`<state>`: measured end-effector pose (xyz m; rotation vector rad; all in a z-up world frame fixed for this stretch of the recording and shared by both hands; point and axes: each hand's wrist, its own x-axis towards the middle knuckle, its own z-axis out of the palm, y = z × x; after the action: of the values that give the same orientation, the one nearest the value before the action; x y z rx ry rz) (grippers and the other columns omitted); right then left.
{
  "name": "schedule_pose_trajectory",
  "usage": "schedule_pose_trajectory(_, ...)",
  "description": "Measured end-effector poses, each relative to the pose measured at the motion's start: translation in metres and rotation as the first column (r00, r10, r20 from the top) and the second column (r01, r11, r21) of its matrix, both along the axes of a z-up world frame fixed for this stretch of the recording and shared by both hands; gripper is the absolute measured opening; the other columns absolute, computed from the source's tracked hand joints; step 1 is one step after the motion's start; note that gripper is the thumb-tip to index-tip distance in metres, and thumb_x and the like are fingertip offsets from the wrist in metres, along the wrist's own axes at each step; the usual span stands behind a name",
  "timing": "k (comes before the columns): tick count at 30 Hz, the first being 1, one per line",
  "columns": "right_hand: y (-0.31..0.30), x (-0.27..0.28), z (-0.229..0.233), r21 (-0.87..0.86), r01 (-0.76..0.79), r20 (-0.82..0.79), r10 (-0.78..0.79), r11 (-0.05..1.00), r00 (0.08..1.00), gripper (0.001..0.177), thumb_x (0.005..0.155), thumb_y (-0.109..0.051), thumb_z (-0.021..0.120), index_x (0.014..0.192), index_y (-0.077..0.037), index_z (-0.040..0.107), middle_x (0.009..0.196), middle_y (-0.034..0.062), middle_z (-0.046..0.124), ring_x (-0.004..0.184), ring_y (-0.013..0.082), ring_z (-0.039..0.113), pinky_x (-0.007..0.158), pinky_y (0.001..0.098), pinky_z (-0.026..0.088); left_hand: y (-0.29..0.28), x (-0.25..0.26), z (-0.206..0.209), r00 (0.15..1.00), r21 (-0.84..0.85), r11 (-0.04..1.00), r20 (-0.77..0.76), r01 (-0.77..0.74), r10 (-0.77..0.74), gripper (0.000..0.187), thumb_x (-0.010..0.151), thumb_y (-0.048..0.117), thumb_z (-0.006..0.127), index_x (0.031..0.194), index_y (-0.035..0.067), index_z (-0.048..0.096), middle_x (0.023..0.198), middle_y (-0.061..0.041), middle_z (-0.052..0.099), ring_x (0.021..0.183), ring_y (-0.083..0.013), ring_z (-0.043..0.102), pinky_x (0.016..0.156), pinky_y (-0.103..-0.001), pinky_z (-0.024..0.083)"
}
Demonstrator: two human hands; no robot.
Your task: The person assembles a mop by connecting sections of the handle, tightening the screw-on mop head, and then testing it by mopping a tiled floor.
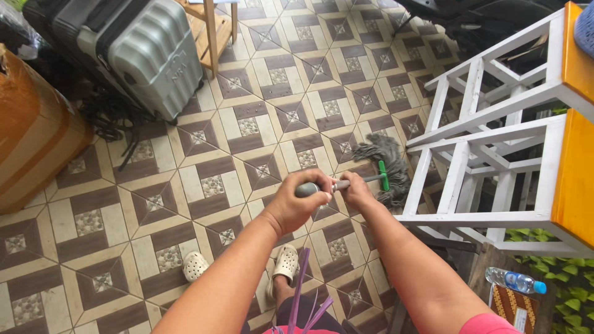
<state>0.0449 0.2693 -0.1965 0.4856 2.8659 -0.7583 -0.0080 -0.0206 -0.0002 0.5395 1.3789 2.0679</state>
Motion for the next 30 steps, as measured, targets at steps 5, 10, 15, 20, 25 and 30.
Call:
schedule_pose_trajectory(5, -0.044, -0.020, 0.001, -0.062, 0.055, -0.031, -0.057, 0.997, 0.998, 0.014, 0.094, -0.022, 0.071, 0.093, -0.008, 0.068, 0.093, 0.0212, 0.070, 0.088, 0.0405, 0.067, 0.076, 0.0480, 0.052, -0.033, -0.011, 0.018, 0.999, -0.047, 0.998, 0.019, -0.042, 0.043, 0.007, 0.083, 0.008, 0.071, 0.088, 0.003, 0.069, 0.100, -0.005, 0.073, 0.101, -0.0125, 0.067, 0.095, -0.031, 0.053)
schedule_pose_trajectory(10, -0.169, -0.087, 0.065, -0.185, -0.164, -0.262, 0.112, 0.969, 0.959, 0.009, 0.086, -0.007, 0.071, 0.094, -0.006, 0.067, 0.089, 0.0193, 0.071, 0.083, 0.0374, 0.066, 0.070, 0.0453, 0.051, -0.129, -0.047, 0.102, 0.978, -0.051, 0.977, 0.014, -0.205, 0.206, 0.013, 0.090, 0.014, 0.069, 0.089, 0.002, 0.071, 0.092, -0.007, 0.073, 0.091, -0.0130, 0.067, 0.089, -0.031, 0.056)
schedule_pose_trajectory(15, -0.287, -0.146, 0.135, -0.383, -0.335, -0.261, 0.247, 0.861, 0.933, 0.008, 0.091, -0.010, 0.068, 0.097, -0.007, 0.064, 0.086, 0.0153, 0.071, 0.079, 0.0284, 0.066, 0.070, 0.0412, 0.052, -0.212, -0.051, 0.161, 0.904, 0.050, 0.926, -0.205, -0.374, 0.376, 0.019, 0.093, 0.014, 0.067, 0.084, -0.002, 0.070, 0.081, -0.010, 0.070, 0.079, -0.0144, 0.065, 0.076, -0.030, 0.054)
schedule_pose_trajectory(20, -0.335, -0.163, 0.159, -0.339, -0.389, -0.169, 0.351, 0.857, 0.921, 0.016, 0.091, -0.019, 0.072, 0.095, -0.007, 0.062, 0.087, 0.0141, 0.069, 0.080, 0.0271, 0.067, 0.073, 0.0416, 0.051, -0.264, -0.066, 0.153, 0.844, 0.105, 0.910, -0.345, -0.400, 0.411, 0.021, 0.093, 0.012, 0.062, 0.078, 0.000, 0.067, 0.075, -0.010, 0.070, 0.069, -0.0124, 0.063, 0.073, -0.030, 0.053)
schedule_pose_trajectory(25, -0.300, -0.164, 0.114, -0.182, -0.309, -0.032, 0.309, 0.933, 0.951, 0.016, 0.090, -0.023, 0.072, 0.098, -0.011, 0.066, 0.095, 0.0148, 0.071, 0.089, 0.0307, 0.069, 0.077, 0.0437, 0.051, -0.258, -0.078, 0.091, 0.915, 0.007, 0.955, -0.282, -0.298, 0.288, 0.014, 0.085, 0.011, 0.064, 0.085, 0.000, 0.072, 0.085, -0.009, 0.070, 0.081, -0.0131, 0.063, 0.074, -0.030, 0.053)
schedule_pose_trajectory(30, -0.234, -0.156, 0.025, 0.030, -0.180, 0.066, 0.178, 0.983, 0.982, 0.029, 0.085, -0.016, 0.075, 0.112, -0.011, 0.066, 0.126, 0.0206, 0.061, 0.117, 0.0387, 0.059, 0.100, 0.0428, 0.048, -0.228, -0.052, 0.028, 0.983, -0.192, 0.964, -0.038, -0.185, 0.181, 0.009, 0.084, 0.013, 0.072, 0.089, 0.007, 0.067, 0.113, -0.001, 0.072, 0.101, -0.0130, 0.064, 0.090, -0.031, 0.052)
